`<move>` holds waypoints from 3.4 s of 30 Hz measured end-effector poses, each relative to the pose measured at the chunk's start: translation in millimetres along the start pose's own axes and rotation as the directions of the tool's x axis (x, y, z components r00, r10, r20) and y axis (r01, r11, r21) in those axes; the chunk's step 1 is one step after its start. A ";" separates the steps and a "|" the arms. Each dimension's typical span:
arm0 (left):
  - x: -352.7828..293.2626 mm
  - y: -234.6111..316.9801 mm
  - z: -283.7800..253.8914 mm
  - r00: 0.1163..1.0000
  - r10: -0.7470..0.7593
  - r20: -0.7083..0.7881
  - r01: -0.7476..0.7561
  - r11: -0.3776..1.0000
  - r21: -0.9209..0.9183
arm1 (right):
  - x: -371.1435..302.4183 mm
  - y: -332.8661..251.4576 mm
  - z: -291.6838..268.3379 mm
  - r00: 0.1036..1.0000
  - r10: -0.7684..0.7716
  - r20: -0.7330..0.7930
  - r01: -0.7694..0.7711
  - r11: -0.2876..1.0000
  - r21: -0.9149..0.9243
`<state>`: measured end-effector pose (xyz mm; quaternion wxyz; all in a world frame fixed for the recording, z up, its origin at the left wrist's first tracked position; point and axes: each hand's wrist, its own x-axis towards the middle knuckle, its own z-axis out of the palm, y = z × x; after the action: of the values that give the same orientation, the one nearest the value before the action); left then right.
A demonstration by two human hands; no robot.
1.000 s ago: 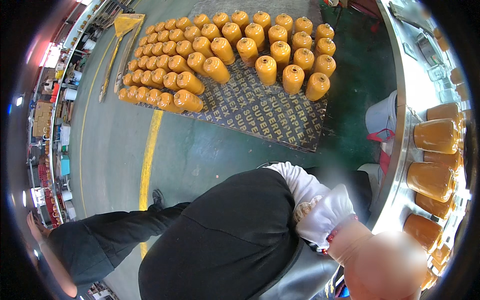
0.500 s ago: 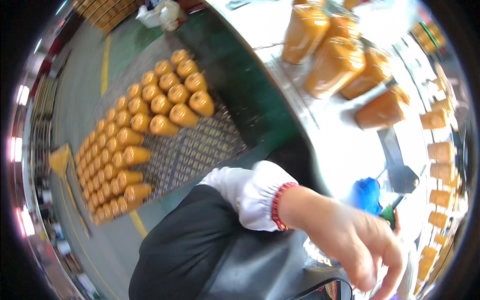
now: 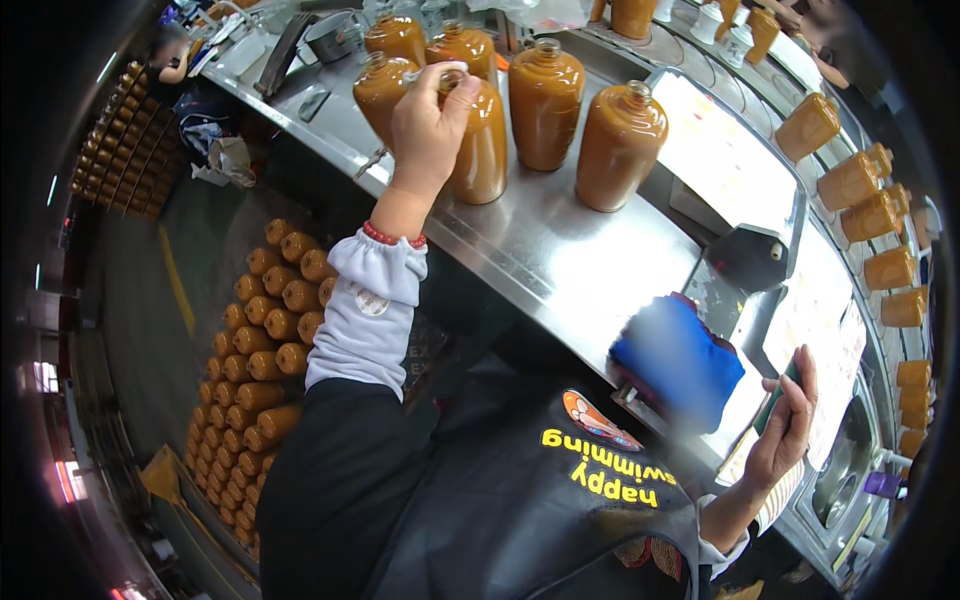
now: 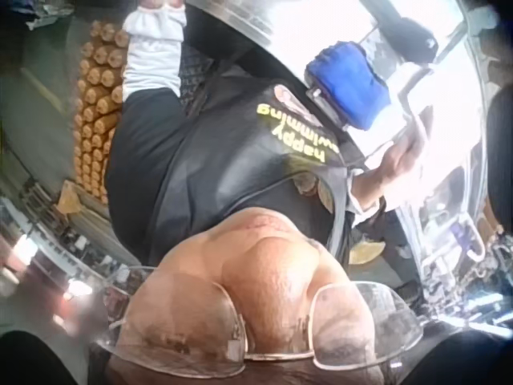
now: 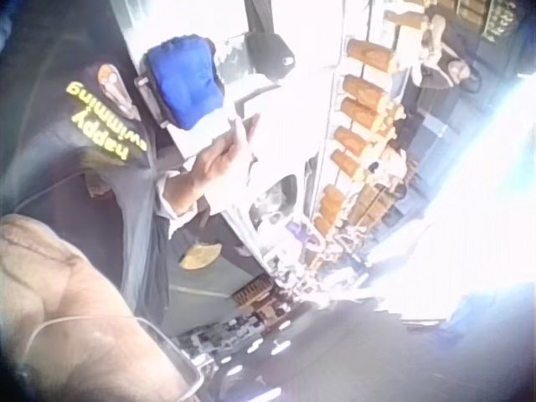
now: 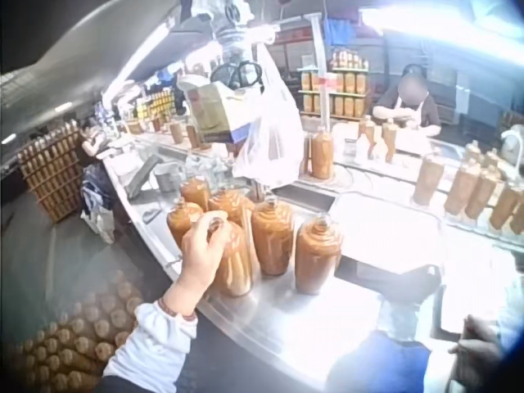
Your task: The person applies labels to amber-colored plastic bottles at a workstation. They peel labels from a sheet, position them on the bottle, and smooth them with a green card. Finished bottles are placed on a nearby pallet.
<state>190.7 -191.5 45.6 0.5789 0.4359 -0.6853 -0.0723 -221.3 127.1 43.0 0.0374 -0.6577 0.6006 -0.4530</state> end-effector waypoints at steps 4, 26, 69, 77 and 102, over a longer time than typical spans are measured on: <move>1.0 -0.8 4.9 0.998 -0.051 -0.023 0.053 0.994 0.092 | 18.2 -8.0 -6.3 0.999 0.030 -0.020 -0.030 0.999 0.021; 153.7 -220.8 -45.0 0.946 -0.210 0.245 0.227 0.973 -0.043 | 86.3 -6.8 25.4 0.989 0.072 0.125 -0.069 0.997 -0.031; -101.0 171.5 235.5 0.443 -0.112 0.890 0.891 0.167 -0.423 | -11.8 -8.6 39.2 0.986 0.054 0.160 -0.027 0.986 -0.166; -118.7 166.9 206.0 0.529 0.012 0.848 0.796 0.338 -0.502 | 122.9 49.5 -16.5 0.976 0.007 0.215 0.031 0.984 -0.175; -119.2 161.3 201.2 0.449 0.035 0.893 0.848 0.299 -0.438 | 258.9 246.0 66.9 0.941 0.214 0.263 0.092 0.586 -0.805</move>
<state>-70.5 -93.7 -8.3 0.2996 0.1740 -0.5490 -0.7606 -398.5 -187.2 0.4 -0.1489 -0.6473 0.7474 -0.0115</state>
